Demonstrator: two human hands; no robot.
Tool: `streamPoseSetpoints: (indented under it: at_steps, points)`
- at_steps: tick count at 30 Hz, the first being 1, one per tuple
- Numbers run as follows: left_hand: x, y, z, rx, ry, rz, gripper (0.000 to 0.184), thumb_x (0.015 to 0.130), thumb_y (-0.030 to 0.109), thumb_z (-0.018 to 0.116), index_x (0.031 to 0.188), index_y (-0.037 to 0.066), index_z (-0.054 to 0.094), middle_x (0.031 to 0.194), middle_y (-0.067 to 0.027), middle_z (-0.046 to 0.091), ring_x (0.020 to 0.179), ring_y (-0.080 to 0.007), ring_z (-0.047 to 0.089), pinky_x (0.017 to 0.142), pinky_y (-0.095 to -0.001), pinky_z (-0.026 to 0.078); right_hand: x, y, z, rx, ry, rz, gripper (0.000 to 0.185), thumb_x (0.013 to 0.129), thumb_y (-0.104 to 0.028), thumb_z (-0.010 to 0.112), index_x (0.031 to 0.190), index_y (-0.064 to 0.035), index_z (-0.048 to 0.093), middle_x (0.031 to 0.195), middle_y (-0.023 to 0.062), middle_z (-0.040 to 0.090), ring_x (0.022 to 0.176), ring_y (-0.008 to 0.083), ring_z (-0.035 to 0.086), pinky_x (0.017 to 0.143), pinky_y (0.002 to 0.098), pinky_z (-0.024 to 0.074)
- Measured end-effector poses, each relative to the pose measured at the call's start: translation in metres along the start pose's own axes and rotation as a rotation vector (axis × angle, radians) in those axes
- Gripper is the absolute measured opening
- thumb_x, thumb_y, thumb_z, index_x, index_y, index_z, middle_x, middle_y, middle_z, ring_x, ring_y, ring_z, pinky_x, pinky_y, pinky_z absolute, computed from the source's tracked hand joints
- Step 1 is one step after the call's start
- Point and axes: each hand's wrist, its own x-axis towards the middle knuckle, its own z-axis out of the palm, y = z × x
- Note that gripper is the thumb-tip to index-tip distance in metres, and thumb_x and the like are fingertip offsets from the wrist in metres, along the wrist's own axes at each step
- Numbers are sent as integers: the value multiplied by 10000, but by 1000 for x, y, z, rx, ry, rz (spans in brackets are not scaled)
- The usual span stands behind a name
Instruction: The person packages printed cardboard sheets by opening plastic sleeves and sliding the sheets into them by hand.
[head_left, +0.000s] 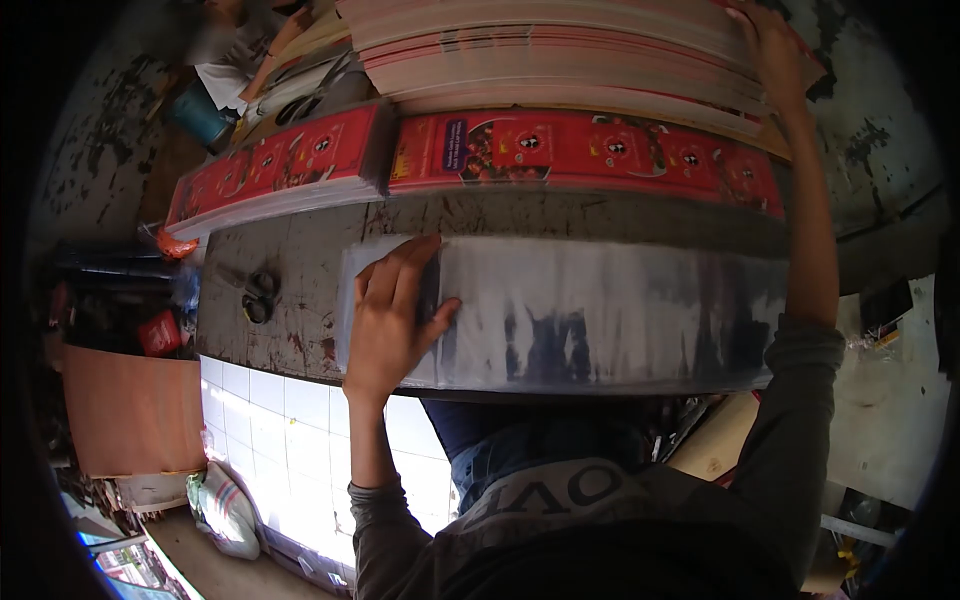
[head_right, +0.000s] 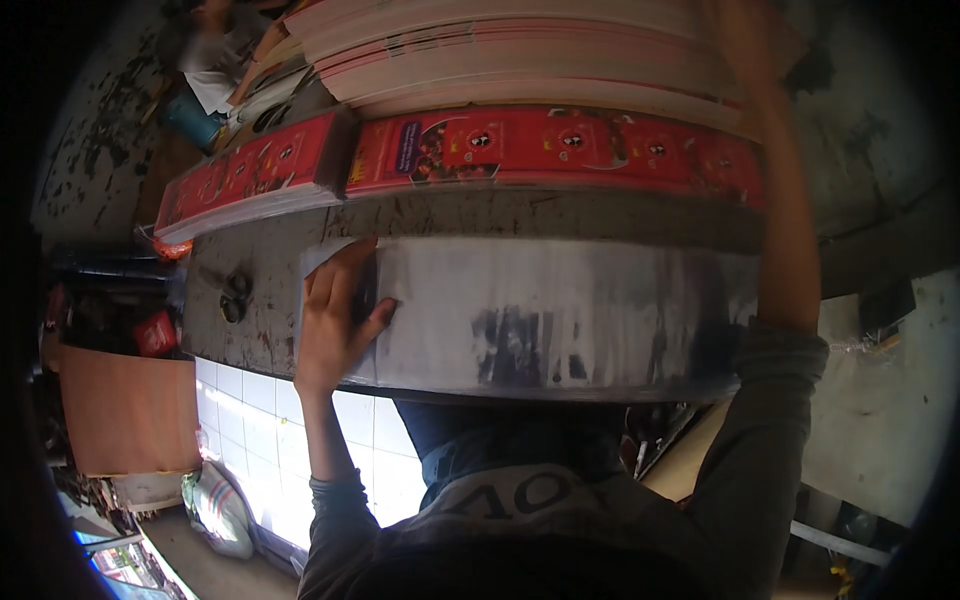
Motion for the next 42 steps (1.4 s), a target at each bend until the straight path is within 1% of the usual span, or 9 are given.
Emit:
streamPoseSetpoints:
  at_steps: [8,11,17,24,29,33,35,38,42]
  points:
    - [-13,-1,12,188,420,181,513,611,212,795,1032,87,531,873,-34,520,765,-200,490,710,-372,313,17,-34,-32,-33,-22,-50,234,822,-253,585,824,-18,591,800,120,566,798,300,533,662,388,405]
    - [-19,-2,12,251,462,281,447,598,209,809,958,117,560,749,5,485,666,-165,464,661,-353,289,47,-38,-38,-10,-365,250,372,866,-364,520,796,-5,585,842,138,570,784,313,525,653,397,390]
    - [-17,6,4,290,366,325,232,595,202,799,745,177,624,638,42,402,598,-119,424,622,-321,279,74,-23,14,72,-790,283,845,805,-683,407,1307,-4,393,1272,249,439,1199,367,409,1018,424,308]
    - [-12,7,5,208,341,252,203,625,210,775,753,155,628,639,30,426,608,-130,451,622,-316,306,67,-36,3,151,-735,252,786,779,-624,519,1245,6,451,1267,267,438,1197,365,415,993,441,327]
    - [-12,6,6,202,330,243,215,634,209,772,776,145,623,656,21,467,622,-141,475,607,-312,322,45,-30,4,138,-205,136,642,710,-562,646,1025,-17,519,997,246,560,933,340,558,737,432,428]
    - [-12,5,5,179,326,240,231,637,198,768,799,128,618,670,12,485,631,-156,485,596,-313,333,22,-58,-31,-65,-185,228,612,698,-561,656,999,-39,549,856,186,597,798,337,583,674,412,439]
    - [-10,5,4,174,315,228,240,636,197,766,809,123,617,669,9,485,638,-161,489,598,-316,335,16,-86,-62,-107,-64,-104,493,747,-502,636,885,-31,592,711,168,601,681,336,595,624,421,447]
    - [-10,7,2,166,297,209,254,636,196,762,825,115,613,678,2,498,654,-171,498,603,-320,340,-1,-75,-70,356,-343,-189,380,816,-319,637,1054,-30,573,841,106,617,748,207,598,687,322,465]
    - [-9,7,2,156,292,202,247,648,202,753,830,111,614,716,2,545,685,-172,515,616,-323,348,-34,-112,-117,182,-909,82,486,728,-350,703,1010,24,573,909,181,613,746,319,598,671,369,458]
